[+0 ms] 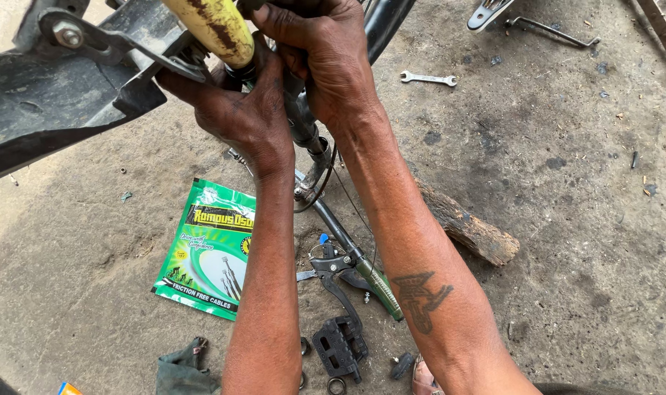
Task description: The person sits on the ground working on a bicycle wheel, prying at the tire with a small tool, then picks up a metal mudguard and fastens it to the bicycle frame by hand, tightening its mounting hardware.
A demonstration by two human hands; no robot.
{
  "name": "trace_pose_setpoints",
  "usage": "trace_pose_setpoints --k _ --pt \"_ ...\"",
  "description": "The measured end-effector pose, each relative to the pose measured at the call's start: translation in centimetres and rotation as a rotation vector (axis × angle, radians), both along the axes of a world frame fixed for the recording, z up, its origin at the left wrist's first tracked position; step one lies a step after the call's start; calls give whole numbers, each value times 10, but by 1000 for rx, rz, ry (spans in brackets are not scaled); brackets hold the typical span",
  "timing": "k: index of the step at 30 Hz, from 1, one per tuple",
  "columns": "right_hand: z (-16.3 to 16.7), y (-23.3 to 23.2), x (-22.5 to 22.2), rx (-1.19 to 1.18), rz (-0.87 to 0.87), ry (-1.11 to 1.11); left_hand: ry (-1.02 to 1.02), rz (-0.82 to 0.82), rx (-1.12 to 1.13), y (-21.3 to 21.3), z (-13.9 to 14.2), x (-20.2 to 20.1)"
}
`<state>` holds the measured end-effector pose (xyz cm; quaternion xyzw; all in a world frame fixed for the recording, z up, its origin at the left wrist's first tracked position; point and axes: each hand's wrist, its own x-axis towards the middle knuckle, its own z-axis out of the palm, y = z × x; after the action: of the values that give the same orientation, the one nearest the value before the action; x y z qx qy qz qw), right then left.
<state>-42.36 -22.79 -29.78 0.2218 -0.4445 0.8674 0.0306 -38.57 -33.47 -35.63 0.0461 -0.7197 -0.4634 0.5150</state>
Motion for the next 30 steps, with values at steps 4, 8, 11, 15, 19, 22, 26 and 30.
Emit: trace_pose_setpoints --k 4,8,11,15,19,22,26,30 --pt "5 6 -2 74 -15 10 -44 -45 73 6 6 6" --pt "10 11 -3 123 -10 23 -34 -50 50 9 11 8" --pt "11 10 -2 161 -36 14 -81 -51 164 9 12 8" --pt "11 10 -2 267 -61 -22 -23 -97 124 10 11 8" --pt "14 19 -7 276 -6 18 29 -113 135 12 11 6" --pt "16 24 -11 341 2 42 27 -110 136 13 12 4" --pt "13 26 -11 451 -1 11 -33 -64 125 12 12 3" --pt "8 21 -10 279 -46 69 -48 -68 128 14 12 2"
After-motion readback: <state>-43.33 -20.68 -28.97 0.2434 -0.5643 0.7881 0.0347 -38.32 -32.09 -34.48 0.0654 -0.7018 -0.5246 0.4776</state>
